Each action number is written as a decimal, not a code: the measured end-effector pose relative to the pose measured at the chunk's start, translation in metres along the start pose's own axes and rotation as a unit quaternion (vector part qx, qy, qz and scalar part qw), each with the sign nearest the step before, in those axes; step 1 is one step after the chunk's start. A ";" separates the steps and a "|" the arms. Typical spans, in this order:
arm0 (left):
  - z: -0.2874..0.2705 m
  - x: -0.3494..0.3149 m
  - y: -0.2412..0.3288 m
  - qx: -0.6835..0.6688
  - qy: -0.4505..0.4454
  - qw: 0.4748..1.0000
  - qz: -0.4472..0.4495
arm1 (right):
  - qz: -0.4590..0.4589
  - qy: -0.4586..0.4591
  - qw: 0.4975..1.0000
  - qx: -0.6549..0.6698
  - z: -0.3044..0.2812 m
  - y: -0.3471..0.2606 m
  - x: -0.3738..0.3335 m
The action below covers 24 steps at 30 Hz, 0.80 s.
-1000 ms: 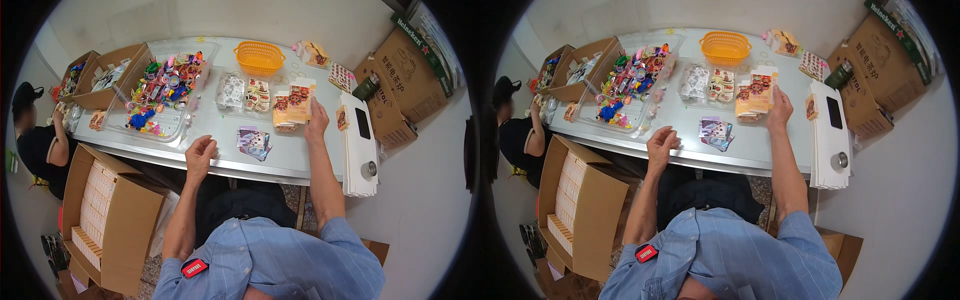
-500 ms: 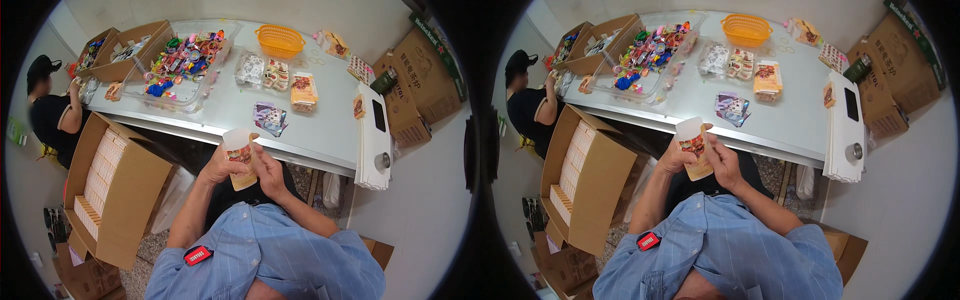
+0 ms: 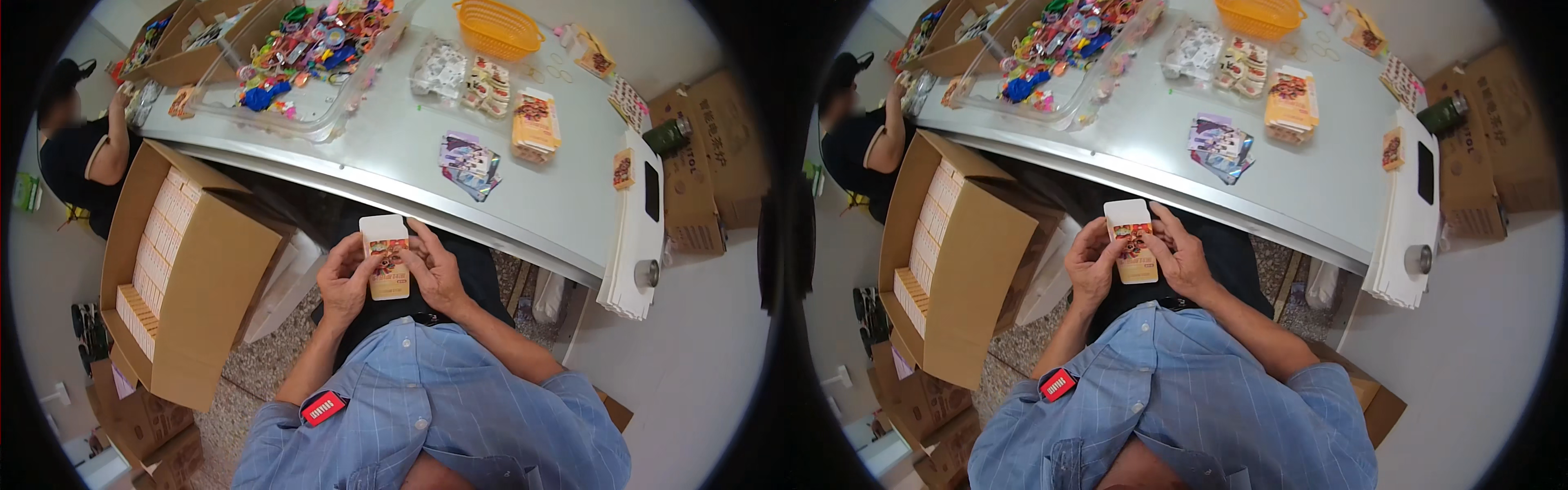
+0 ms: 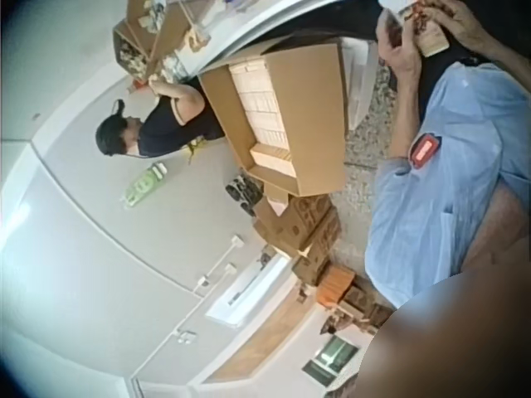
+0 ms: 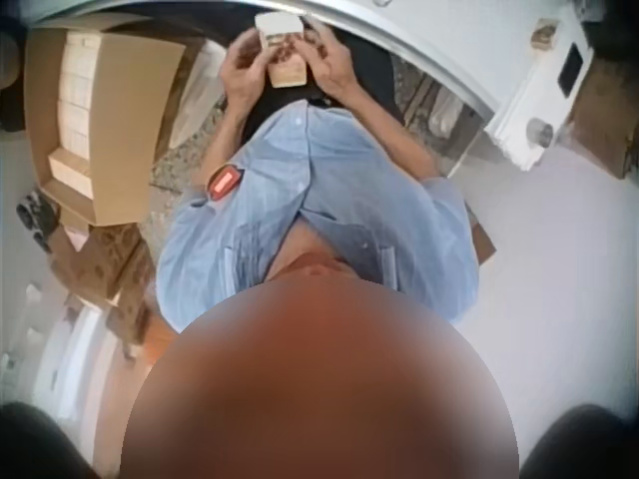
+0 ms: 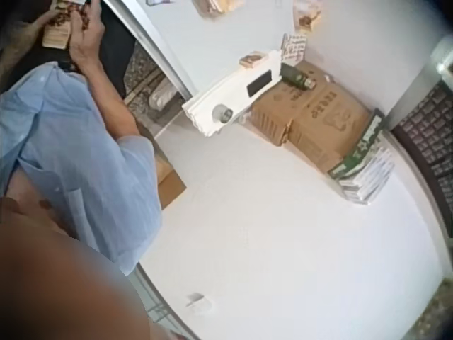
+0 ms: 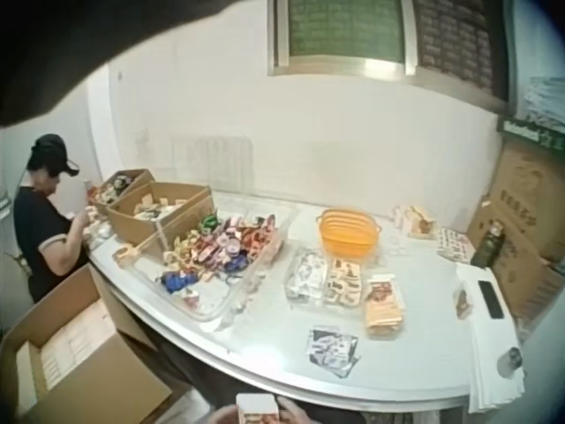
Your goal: Manually assemble and package toy sets by placing cards and candy into small cardboard boxes.
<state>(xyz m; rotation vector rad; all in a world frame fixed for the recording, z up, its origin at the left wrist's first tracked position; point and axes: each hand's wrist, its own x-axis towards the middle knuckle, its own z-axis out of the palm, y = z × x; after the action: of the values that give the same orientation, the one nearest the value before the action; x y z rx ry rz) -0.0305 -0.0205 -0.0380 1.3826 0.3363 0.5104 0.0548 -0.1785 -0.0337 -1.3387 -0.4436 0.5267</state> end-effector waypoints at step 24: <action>-0.038 -0.014 0.012 -0.001 -0.099 0.987 -0.126 | 0.052 -0.113 0.991 0.041 -0.015 0.022 0.000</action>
<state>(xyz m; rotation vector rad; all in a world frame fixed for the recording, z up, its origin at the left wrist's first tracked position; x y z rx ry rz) -0.0635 0.0048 -0.0337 1.3534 0.3429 0.1632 0.0612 -0.1867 -0.0575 -1.2325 -0.5324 0.7805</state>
